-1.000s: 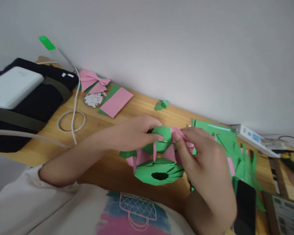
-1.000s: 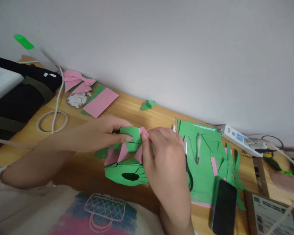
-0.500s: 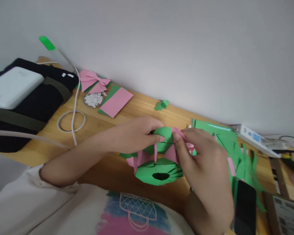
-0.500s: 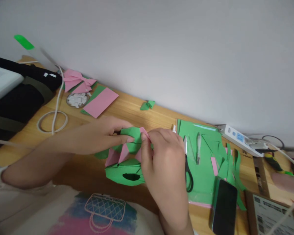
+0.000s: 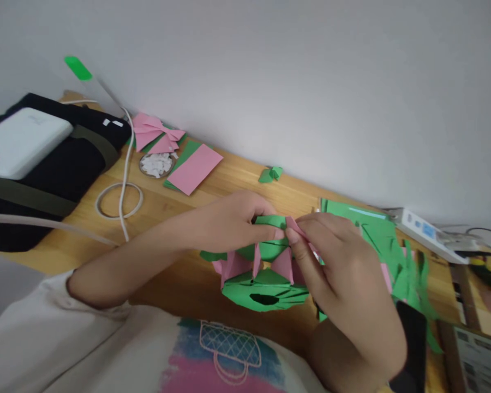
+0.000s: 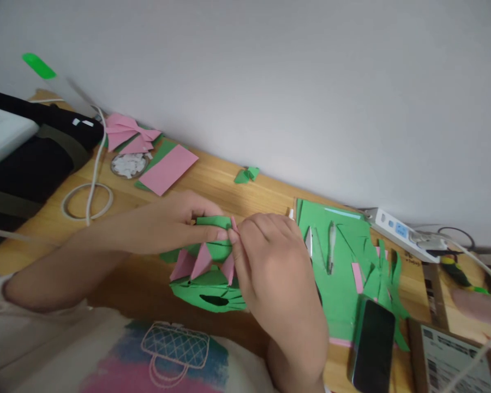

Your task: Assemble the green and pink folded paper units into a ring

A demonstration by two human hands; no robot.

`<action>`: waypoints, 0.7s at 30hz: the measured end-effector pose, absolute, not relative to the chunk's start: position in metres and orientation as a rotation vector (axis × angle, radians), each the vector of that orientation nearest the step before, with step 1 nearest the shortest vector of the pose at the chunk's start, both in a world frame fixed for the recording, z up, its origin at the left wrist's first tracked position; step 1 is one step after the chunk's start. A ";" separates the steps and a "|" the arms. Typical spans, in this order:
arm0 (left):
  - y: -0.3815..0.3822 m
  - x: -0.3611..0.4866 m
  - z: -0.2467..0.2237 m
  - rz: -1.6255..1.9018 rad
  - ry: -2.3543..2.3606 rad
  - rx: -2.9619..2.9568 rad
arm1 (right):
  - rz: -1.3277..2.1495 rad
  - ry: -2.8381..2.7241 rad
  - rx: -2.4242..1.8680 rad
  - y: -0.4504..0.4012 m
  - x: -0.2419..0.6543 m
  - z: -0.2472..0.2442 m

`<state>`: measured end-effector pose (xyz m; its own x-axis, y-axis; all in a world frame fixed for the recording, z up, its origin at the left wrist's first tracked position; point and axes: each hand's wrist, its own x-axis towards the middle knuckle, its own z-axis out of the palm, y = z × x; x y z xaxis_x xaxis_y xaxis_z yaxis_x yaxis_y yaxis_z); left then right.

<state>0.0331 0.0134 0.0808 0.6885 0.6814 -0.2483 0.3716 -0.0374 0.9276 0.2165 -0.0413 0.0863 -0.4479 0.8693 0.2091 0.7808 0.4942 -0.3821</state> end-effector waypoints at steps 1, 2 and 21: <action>0.014 0.033 0.080 0.293 0.877 1.655 | 0.347 -2.378 -1.364 -0.041 0.217 0.087; 0.014 0.034 0.080 0.274 0.887 1.665 | 0.368 -2.375 -1.359 -0.041 0.217 0.087; 0.006 0.030 0.081 0.353 1.051 1.964 | 0.420 -2.291 -1.177 -0.041 0.225 0.089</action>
<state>0.0303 0.0062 0.0815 0.6055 0.7836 -0.1390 0.5413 -0.2775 0.7937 0.2247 -0.0409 0.0889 -0.4827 0.8191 0.3101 0.6557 0.5727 -0.4920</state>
